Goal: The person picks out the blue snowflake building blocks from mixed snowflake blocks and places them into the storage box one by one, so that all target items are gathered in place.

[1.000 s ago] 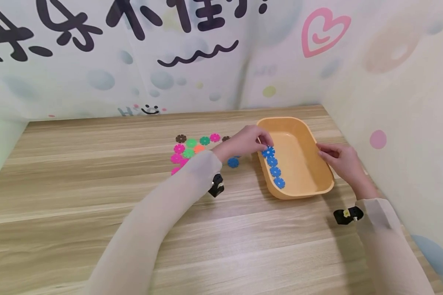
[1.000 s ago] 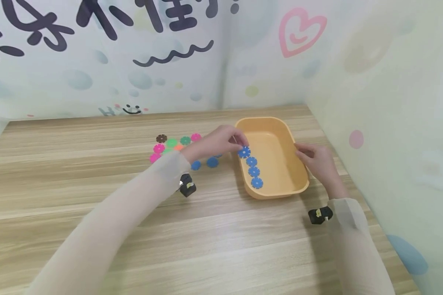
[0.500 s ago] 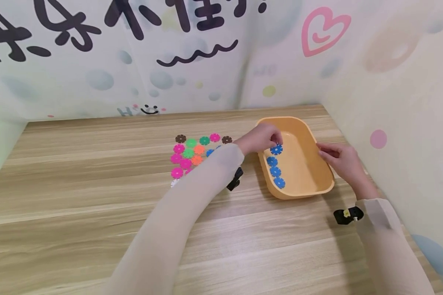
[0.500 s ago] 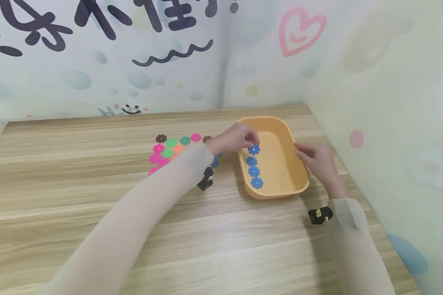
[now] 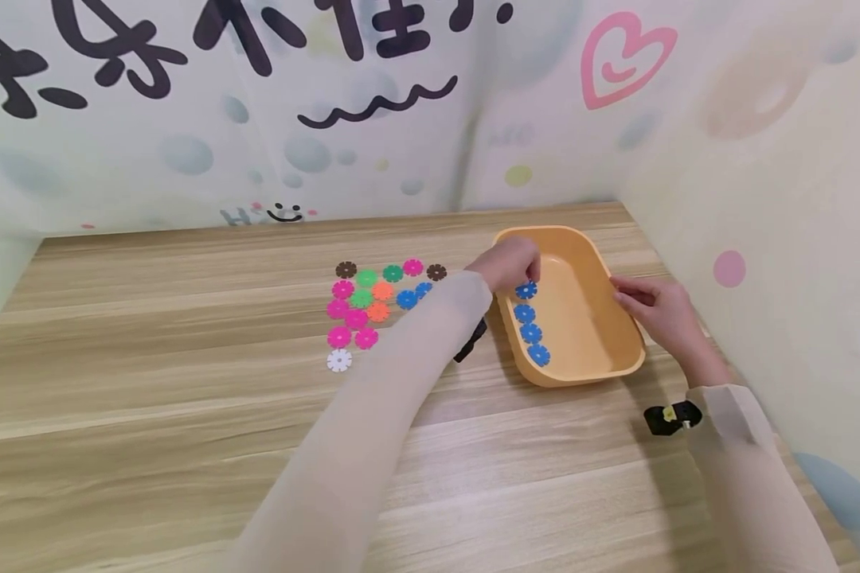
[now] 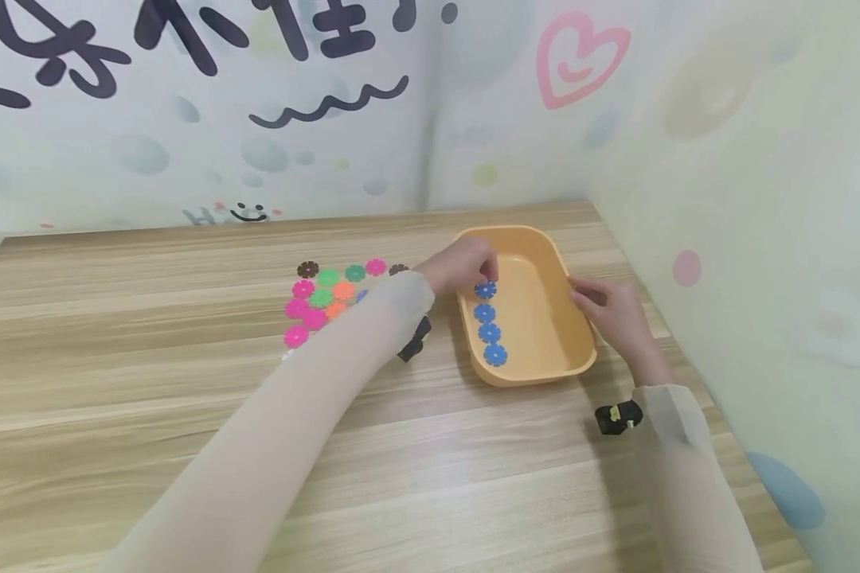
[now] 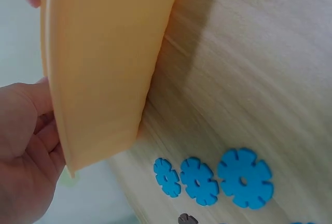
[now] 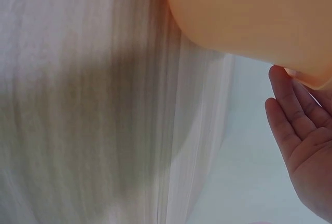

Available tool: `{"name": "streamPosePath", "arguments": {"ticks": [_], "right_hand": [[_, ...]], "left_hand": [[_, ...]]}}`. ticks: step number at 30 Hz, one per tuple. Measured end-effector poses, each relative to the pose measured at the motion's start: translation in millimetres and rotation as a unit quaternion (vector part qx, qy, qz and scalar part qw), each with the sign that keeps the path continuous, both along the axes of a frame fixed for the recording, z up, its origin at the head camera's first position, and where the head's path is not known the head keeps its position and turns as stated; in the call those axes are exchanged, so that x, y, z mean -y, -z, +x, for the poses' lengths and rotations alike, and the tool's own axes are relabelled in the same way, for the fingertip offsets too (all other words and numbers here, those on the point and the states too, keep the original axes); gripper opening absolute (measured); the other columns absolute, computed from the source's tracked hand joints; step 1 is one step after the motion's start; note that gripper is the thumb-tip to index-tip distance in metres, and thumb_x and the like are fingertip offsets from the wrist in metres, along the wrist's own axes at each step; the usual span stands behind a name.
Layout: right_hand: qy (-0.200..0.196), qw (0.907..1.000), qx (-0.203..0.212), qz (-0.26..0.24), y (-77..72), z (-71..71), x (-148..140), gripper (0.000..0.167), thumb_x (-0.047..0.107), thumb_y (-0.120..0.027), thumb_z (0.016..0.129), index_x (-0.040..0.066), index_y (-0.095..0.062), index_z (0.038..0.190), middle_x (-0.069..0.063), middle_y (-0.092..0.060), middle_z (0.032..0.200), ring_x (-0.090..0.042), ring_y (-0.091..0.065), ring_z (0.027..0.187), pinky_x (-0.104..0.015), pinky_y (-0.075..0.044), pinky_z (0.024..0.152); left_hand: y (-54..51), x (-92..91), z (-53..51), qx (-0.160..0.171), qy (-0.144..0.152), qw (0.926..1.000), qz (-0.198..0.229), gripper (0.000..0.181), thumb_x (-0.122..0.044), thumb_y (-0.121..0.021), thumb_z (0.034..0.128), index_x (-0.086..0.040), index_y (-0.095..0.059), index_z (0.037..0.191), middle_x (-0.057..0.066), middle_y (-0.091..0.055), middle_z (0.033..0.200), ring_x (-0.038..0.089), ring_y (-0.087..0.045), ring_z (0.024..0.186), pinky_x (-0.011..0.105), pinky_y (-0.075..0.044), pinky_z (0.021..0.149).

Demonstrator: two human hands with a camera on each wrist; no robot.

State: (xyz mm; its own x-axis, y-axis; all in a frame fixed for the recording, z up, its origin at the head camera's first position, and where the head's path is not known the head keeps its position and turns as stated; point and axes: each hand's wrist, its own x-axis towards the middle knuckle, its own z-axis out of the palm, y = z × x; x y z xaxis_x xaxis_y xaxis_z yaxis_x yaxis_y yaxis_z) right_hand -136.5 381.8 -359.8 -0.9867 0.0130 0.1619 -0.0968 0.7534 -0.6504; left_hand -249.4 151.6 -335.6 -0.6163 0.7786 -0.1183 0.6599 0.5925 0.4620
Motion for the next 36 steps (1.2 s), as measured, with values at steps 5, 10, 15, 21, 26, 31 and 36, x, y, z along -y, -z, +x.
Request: {"name": "streamPosePath", "arguments": {"ticks": [5, 10, 15, 21, 26, 31, 36], "right_hand": [[-0.002, 1.0, -0.003, 0.001, 1.5, -1.1, -1, 0.03, 0.007, -0.059, 0.089, -0.009, -0.06, 0.114, -0.027, -0.059, 0.109, 0.019, -0.047, 0.081, -0.003, -0.041, 0.067], [-0.001, 1.0, -0.004, 0.003, 2.0, -0.9, -2, 0.03, 0.007, -0.059, 0.089, -0.008, -0.06, 0.114, -0.026, -0.059, 0.109, 0.019, -0.047, 0.081, -0.003, -0.041, 0.067], [-0.002, 1.0, -0.007, 0.003, 2.1, -0.5, -2, 0.029, 0.007, -0.059, 0.088, -0.008, -0.06, 0.114, -0.026, -0.059, 0.109, 0.019, -0.047, 0.081, -0.003, -0.041, 0.067], [-0.006, 0.9999, -0.011, -0.001, 2.3, -0.7, -1, 0.028, 0.006, -0.06, 0.088, -0.009, -0.06, 0.112, -0.027, -0.06, 0.107, 0.018, -0.048, 0.081, -0.003, -0.041, 0.067], [-0.007, 0.9999, -0.011, -0.003, 2.3, -0.4, 0, 0.028, 0.004, -0.06, 0.088, -0.009, -0.06, 0.112, -0.028, -0.059, 0.108, 0.018, -0.048, 0.081, -0.003, -0.041, 0.067], [-0.008, 0.9999, -0.012, -0.002, 2.1, 0.1, 0, 0.028, 0.004, -0.059, 0.088, -0.009, -0.06, 0.113, -0.027, -0.059, 0.109, 0.018, -0.048, 0.082, -0.004, -0.041, 0.067], [-0.008, 0.9998, -0.016, -0.006, 2.6, -0.2, 0, 0.028, 0.003, -0.06, 0.087, -0.009, -0.06, 0.113, -0.027, -0.059, 0.108, 0.018, -0.048, 0.082, -0.004, -0.042, 0.068]], "left_hand": [[6.2, -3.4, 0.3, -0.017, -0.012, 0.9995, -0.024, 0.024, 0.002, -0.051, 0.0883, -0.011, -0.07, 0.095, -0.002, -0.063, 0.097, 0.01, -0.052, 0.088, 0.02, -0.043, 0.081], [9.5, -6.4, 1.2, -0.017, -0.032, 0.9988, -0.032, 0.019, 0.0, -0.053, 0.0886, -0.012, -0.067, 0.091, -0.003, -0.06, 0.093, 0.011, -0.051, 0.085, 0.022, -0.042, 0.077], [9.6, -7.7, 2.1, -0.025, -0.037, 0.9982, -0.04, 0.015, -0.002, -0.054, 0.0883, -0.012, -0.065, 0.088, -0.002, -0.058, 0.089, 0.012, -0.05, 0.082, 0.022, -0.041, 0.074], [8.2, -9.6, 3.2, -0.027, -0.043, 0.9971, -0.057, 0.014, -0.004, -0.055, 0.0886, -0.011, -0.067, 0.089, -0.002, -0.059, 0.087, 0.013, -0.051, 0.081, 0.022, -0.042, 0.07], [8.2, -10.7, 3.8, -0.027, -0.05, 0.9959, -0.07, 0.013, -0.005, -0.055, 0.0892, -0.011, -0.067, 0.09, -0.002, -0.059, 0.087, 0.013, -0.051, 0.08, 0.022, -0.043, 0.069], [11.5, -12.5, 3.0, -0.041, -0.054, 0.9945, -0.08, 0.012, -0.006, -0.055, 0.0898, -0.012, -0.065, 0.09, -0.002, -0.058, 0.087, 0.012, -0.051, 0.08, 0.022, -0.042, 0.068], [14.4, -13.2, 1.5, -0.052, -0.05, 0.9943, -0.078, 0.012, -0.004, -0.055, 0.0897, -0.012, -0.064, 0.092, -0.002, -0.059, 0.091, 0.012, -0.051, 0.082, 0.023, -0.044, 0.071]]}}
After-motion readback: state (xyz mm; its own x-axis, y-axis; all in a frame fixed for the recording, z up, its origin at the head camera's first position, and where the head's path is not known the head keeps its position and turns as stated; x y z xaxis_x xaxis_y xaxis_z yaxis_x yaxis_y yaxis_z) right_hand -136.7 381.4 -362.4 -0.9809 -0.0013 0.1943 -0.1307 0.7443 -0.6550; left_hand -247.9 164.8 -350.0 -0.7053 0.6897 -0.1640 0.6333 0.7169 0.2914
